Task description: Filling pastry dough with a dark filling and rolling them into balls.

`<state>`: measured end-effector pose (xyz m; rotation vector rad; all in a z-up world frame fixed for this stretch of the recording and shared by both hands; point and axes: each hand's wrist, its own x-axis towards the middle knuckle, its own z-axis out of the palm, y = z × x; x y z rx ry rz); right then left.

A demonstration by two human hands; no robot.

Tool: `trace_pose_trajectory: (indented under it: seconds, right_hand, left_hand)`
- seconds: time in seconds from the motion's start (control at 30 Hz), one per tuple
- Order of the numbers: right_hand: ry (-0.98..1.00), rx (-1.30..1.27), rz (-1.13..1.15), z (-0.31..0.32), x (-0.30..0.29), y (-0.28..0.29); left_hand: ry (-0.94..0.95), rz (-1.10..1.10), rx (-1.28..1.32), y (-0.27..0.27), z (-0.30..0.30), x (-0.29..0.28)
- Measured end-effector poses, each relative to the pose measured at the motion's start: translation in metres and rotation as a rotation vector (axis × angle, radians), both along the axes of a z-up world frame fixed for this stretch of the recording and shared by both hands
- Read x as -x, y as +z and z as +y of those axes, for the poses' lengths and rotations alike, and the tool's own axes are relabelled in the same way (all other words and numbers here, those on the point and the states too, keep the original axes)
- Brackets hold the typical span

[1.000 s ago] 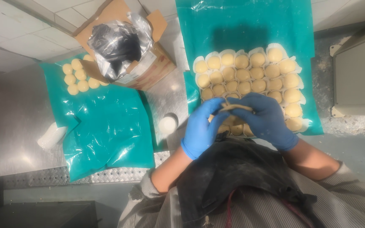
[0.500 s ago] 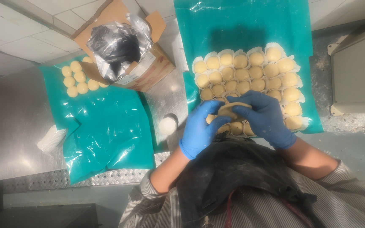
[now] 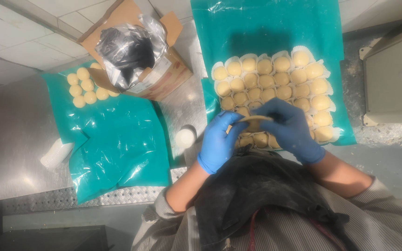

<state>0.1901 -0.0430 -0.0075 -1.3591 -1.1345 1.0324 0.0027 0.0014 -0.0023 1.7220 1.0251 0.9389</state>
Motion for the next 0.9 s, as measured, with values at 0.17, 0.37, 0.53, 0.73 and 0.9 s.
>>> trace_pose_trajectory:
  seconds: [0.17, 0.37, 0.53, 0.73, 0.9]
  right_hand:
    - [0.092, 0.039, -0.155, -0.002, 0.004, 0.010]
    - [0.024, -0.026, -0.070, -0.002, -0.001, -0.010]
    - [0.172, -0.080, -0.305, -0.001, 0.003, 0.017]
    - [0.006, -0.032, -0.014, -0.004, 0.004, -0.012]
    - [0.120, -0.011, -0.021, -0.004, 0.012, 0.017]
  left_hand:
    - [-0.040, -0.029, 0.012, 0.008, -0.002, 0.002]
    - [-0.095, -0.087, -0.005, 0.002, 0.002, 0.008]
    - [-0.150, 0.071, -0.110, 0.008, 0.003, 0.012]
    - [-0.112, -0.186, 0.069, 0.005, 0.002, 0.014]
    - [-0.131, -0.018, -0.083, 0.018, 0.003, 0.021]
